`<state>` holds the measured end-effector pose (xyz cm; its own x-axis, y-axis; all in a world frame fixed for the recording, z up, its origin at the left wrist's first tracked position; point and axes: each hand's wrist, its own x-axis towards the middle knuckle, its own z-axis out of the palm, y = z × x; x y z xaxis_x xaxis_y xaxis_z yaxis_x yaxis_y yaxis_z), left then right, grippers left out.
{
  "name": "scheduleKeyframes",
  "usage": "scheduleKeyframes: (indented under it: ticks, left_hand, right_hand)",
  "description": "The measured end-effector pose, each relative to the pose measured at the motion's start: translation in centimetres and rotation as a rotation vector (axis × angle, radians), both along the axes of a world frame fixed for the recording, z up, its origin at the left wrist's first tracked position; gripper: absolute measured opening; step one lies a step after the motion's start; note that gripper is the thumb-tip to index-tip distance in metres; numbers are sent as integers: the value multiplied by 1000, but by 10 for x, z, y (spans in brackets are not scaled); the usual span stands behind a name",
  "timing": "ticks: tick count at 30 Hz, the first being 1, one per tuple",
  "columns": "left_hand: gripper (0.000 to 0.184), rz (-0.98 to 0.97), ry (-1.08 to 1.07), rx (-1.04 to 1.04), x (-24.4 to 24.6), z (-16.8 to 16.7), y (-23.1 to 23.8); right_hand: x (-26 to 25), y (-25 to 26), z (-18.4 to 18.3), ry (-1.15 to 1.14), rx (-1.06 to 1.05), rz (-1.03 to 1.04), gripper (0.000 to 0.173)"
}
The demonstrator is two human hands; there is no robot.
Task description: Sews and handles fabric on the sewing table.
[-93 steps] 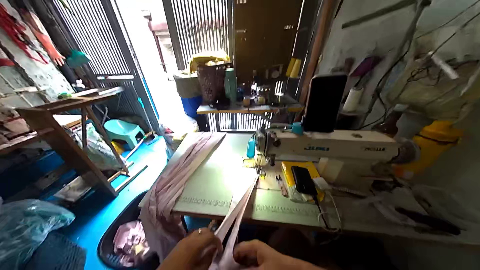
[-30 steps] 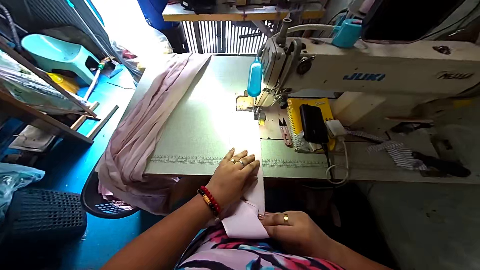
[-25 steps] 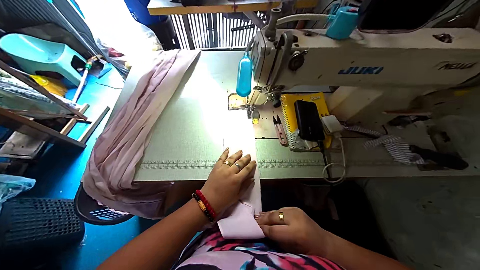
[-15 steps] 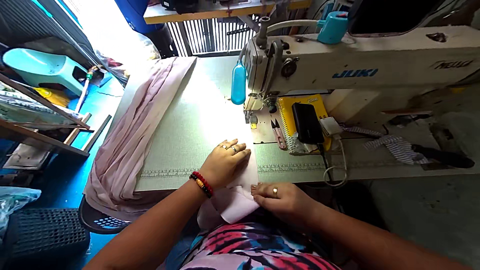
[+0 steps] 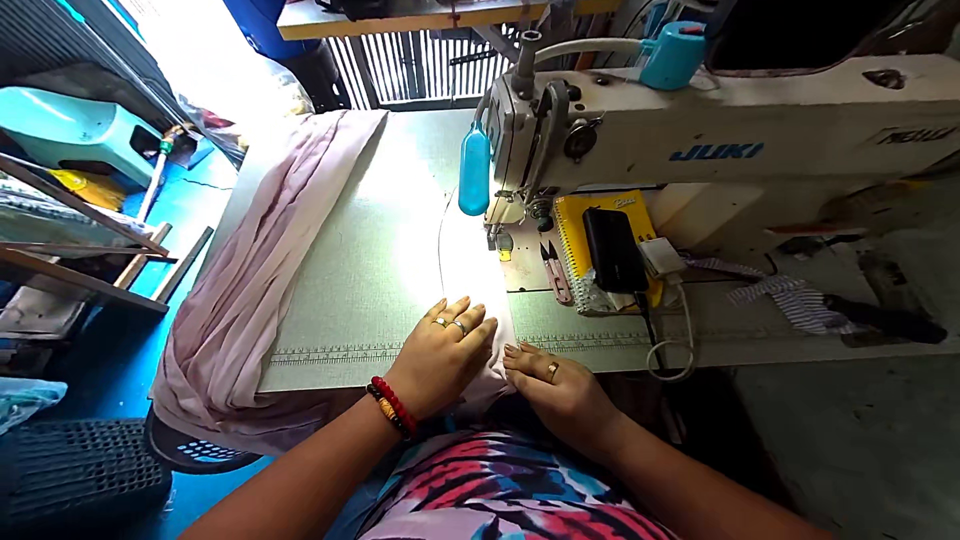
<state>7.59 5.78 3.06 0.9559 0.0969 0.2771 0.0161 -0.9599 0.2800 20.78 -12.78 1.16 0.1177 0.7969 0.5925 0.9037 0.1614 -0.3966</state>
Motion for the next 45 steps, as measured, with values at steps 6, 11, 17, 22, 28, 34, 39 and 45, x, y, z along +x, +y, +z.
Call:
scheduleKeyframes:
  ticks: [6,11,17,22,28,34,39,45]
  left_hand:
    - [36,22,18,53,16,1,19]
    - [32,57,110,33,39,10,55]
    - [19,130,-158,-484,-37,24,2]
    - [33,394,383,-878,-103,-23,-44]
    - [59,535,497,-869,-57,-69,-49]
    - [28,472,324,-1079,-96,-57,-44]
    - [21,328,-152,-1189,-152,0,-55]
    - [29,257,-129,-463,-177,97,-57]
  right_hand:
    - [40,27,8,-103,-94,107,21]
    - [61,57,7,-96,-150,48,22]
    - [9,-26,8,208,-59,-13,20]
    - [-9,-60,-11,726,-679,-99,36]
    - [-22,-9,-42,902,-673,-104,39]
    - [-25,-32,-38,1036,-733,139,23]
    - [-29,-33,-7,932,-546,416,21]
    - [-74,-6,66,649,-327,735,23]
